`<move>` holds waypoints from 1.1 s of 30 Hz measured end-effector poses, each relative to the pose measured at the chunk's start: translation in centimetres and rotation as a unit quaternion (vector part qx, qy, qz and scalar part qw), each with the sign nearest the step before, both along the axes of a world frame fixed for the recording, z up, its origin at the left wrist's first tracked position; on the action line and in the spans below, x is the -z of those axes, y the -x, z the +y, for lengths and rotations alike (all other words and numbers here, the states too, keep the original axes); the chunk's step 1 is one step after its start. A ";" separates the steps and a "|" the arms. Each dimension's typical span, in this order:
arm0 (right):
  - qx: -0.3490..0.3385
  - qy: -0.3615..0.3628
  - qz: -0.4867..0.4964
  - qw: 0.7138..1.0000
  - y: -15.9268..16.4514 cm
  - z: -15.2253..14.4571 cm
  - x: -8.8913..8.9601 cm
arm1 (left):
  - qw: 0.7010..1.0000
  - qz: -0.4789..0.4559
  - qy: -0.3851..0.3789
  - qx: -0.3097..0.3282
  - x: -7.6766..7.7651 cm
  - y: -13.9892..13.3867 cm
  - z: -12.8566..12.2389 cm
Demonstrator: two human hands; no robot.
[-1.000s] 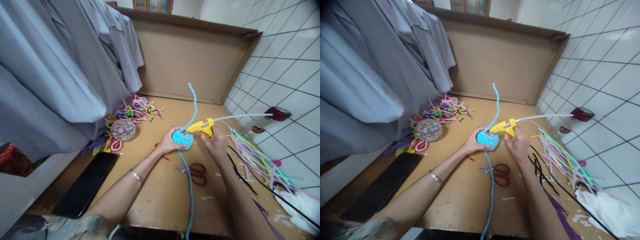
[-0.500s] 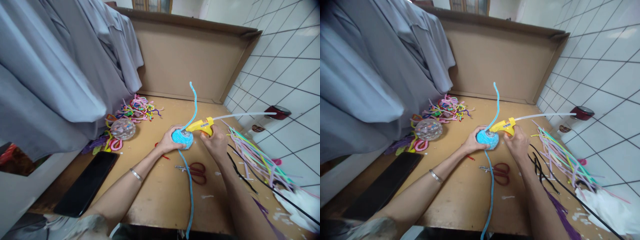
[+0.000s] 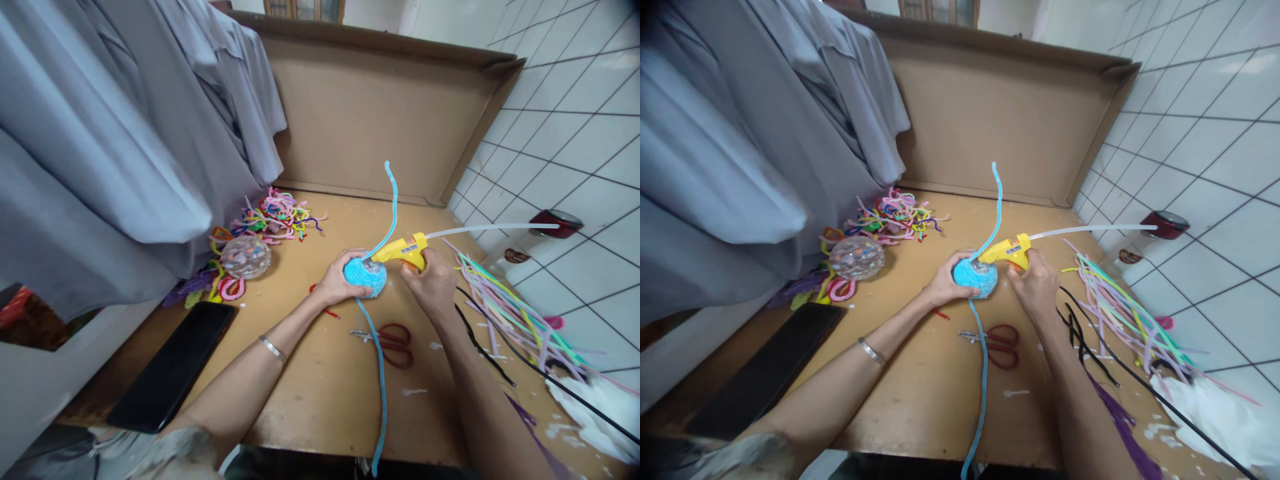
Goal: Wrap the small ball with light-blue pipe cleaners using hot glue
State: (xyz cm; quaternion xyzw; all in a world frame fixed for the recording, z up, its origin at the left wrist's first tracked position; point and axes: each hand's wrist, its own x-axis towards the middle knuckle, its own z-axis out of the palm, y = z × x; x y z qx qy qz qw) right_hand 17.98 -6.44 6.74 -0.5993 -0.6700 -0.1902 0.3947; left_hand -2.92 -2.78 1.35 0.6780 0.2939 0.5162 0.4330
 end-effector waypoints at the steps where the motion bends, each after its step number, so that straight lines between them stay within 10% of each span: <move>1: -0.002 0.002 0.000 1.000 0.0 0.0 0.0 | 1.000 -0.001 0.000 0.001 0.0 0.0 0.0; 25: -0.002 -0.007 0.017 1.000 -0.3 0.2 0.0 | 1.000 -0.003 -0.017 0.005 0.1 0.0 0.1; 33: 0.041 0.090 0.078 0.992 -0.1 0.6 -0.1 | 1.000 -0.006 -0.012 0.002 0.3 0.0 0.3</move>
